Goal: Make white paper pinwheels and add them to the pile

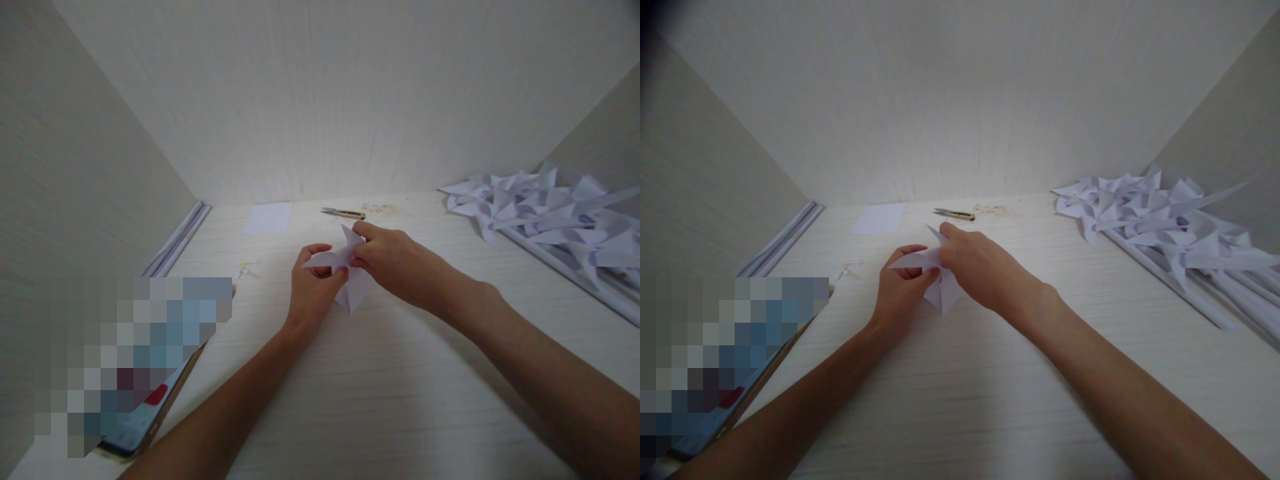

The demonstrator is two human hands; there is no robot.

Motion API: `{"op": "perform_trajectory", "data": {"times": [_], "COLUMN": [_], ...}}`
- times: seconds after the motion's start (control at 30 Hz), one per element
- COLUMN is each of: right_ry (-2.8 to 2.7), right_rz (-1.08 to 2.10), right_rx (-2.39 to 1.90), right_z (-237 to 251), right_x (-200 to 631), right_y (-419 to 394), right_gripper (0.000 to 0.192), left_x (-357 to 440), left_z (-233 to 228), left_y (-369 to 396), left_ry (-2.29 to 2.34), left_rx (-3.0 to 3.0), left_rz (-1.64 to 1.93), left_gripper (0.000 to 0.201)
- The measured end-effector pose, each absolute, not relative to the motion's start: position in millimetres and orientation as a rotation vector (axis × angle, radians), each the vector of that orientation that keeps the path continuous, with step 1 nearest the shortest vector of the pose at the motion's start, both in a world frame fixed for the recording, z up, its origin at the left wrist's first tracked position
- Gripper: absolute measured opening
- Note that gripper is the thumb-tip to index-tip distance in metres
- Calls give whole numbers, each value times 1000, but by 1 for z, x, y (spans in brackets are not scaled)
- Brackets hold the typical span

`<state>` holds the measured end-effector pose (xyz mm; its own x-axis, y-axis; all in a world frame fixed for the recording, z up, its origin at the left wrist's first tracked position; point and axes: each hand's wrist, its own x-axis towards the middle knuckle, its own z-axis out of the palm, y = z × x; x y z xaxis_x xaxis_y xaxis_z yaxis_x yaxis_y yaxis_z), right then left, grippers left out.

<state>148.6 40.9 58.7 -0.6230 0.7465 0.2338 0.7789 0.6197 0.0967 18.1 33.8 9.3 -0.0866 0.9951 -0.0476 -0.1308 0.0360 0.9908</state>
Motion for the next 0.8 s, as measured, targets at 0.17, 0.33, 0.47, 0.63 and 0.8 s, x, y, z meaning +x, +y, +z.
{"op": "perform_trajectory", "data": {"times": [0.17, 0.33, 0.47, 0.63, 0.8], "right_ry": [-2637, -2658, -2686, -2678, -2671], "right_rz": [-315, -317, -334, -347, -344], "right_rx": [-1279, -1296, -1313, -1303, -1281], "right_z": [58, 59, 60, 59, 57], "right_x": [149, 148, 146, 147, 148], "right_y": [41, 41, 40, 39, 40], "right_gripper": [25, 26, 24, 24, 24], "left_x": [18, 18, 20, 19, 18], "left_z": [9, 12, 14, 10, 8], "left_y": [35, 33, 32, 33, 34], "left_ry": [1170, 1151, 1140, 1151, 1180], "left_rx": [1009, 1007, 1003, 1038, 1051], "left_rz": [1284, 1280, 1310, 1313, 1298], "left_gripper": [41, 45, 48, 46, 41]}}
